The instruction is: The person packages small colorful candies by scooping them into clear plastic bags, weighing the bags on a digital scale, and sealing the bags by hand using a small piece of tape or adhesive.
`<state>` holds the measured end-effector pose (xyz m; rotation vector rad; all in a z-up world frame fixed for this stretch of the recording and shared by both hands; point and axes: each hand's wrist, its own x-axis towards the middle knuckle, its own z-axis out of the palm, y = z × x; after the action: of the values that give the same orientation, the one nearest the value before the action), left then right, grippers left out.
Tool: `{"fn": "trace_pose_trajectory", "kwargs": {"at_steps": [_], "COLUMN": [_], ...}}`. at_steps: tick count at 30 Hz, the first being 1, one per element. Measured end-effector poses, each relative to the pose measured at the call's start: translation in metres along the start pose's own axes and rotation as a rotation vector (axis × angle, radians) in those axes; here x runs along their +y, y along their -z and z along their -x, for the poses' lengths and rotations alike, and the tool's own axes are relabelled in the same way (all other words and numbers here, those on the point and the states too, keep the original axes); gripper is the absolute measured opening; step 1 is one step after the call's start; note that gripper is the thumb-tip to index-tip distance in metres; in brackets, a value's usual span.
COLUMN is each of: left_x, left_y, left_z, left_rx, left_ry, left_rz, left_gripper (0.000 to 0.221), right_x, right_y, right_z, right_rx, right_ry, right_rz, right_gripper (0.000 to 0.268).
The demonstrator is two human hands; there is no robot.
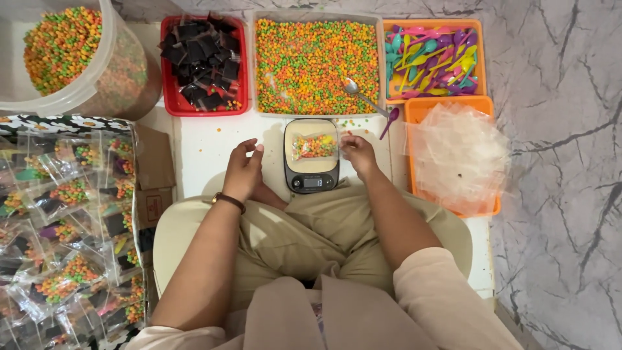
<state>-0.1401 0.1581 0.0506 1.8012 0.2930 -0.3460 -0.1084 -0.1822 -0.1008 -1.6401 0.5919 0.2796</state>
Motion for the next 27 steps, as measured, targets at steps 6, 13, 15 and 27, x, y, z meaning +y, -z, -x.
{"fn": "trace_pose_trajectory", "kwargs": {"at_steps": [6, 13, 15, 27], "left_x": [-0.002, 0.064, 0.068, -0.004], "left_y": [-0.005, -0.007, -0.005, -0.034], "left_z": [0.000, 0.042, 0.047, 0.013], "left_rx": [-0.023, -0.174, -0.187, -0.033], "left_ry": [-0.039, -0.445, -0.428, -0.214], "left_rz": [-0.085, -0.231, -0.299, -0.062], "left_gripper": [0.056, 0.123, 0.122, 0.101], "right_x": [-0.050, -0.150, -0.158, -0.136], "right_y": [-0.012, -0.060, -0.081, -0.160], "right_z": [0.037, 0.135, 0.148, 0.026], "right_rx": [0.068, -0.009, -0.054, -0.228], "right_ry": [0.202, 0.973, 1.033, 0.652], "right_rz": [0.117, 0.417, 0.408, 0.234], "right_gripper": [0.020, 0.016, 0.016, 0.017]}}
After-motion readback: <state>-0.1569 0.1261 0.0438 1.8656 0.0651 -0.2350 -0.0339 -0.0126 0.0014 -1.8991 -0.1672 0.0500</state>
